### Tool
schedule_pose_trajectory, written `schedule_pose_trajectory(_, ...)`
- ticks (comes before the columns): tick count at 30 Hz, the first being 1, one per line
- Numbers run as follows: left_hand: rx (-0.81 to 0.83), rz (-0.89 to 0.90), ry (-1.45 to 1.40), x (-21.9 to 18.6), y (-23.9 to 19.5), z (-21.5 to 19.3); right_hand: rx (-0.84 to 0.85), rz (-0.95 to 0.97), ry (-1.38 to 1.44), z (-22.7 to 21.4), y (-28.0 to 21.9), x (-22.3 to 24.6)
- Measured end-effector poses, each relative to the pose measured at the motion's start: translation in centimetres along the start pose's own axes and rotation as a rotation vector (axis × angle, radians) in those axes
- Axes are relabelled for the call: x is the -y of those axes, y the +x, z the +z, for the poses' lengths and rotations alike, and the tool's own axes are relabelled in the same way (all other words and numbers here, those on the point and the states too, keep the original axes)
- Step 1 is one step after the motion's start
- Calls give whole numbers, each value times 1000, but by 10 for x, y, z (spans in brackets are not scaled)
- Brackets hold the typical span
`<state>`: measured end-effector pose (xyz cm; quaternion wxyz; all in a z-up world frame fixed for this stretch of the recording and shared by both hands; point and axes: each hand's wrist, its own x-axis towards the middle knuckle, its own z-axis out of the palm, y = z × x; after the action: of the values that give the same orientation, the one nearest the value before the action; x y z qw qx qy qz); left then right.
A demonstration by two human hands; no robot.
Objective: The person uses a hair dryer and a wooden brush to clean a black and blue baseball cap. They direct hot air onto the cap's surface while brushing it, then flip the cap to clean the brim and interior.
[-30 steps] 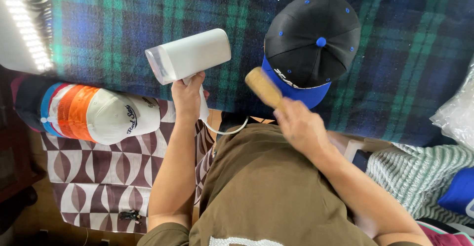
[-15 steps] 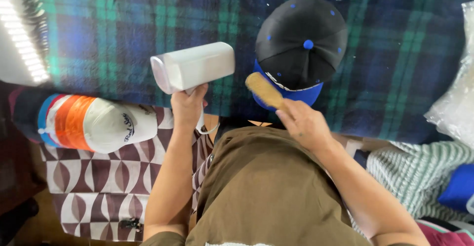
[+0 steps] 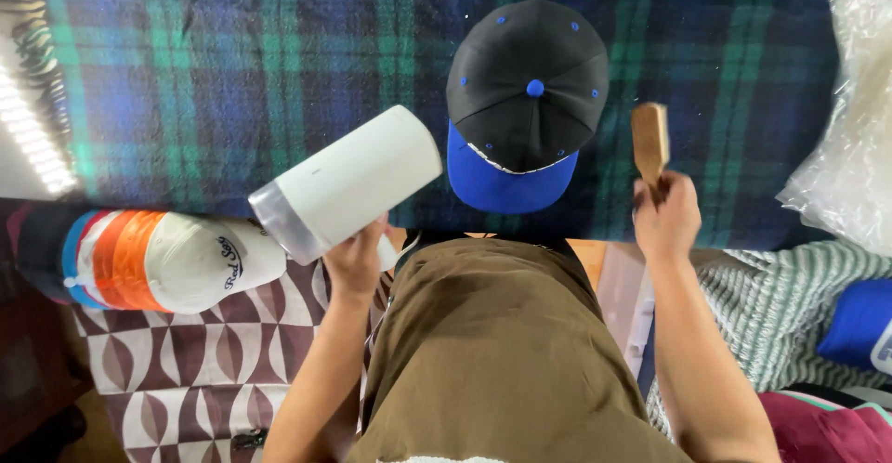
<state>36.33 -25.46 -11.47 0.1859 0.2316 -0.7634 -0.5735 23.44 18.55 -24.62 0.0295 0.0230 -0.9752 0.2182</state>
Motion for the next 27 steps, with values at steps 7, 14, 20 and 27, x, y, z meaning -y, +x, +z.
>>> schedule_pose_trajectory(7, 34, 609, 215, 21, -4, 31, -69, -2, -61, 58, 53, 28)
schedule_pose_trajectory(14, 74, 901, 343, 0, -16, 77, -146, -199, 379, -34, 15, 111)
schedule_pose_trajectory(20, 617, 103, -878, -42, -54, 157, 238, -85, 827, -115, -31, 188)
schedule_pose_trajectory(27, 339, 789, -301, -63, -68, 216, 253, 75, 973, -132, -34, 204)
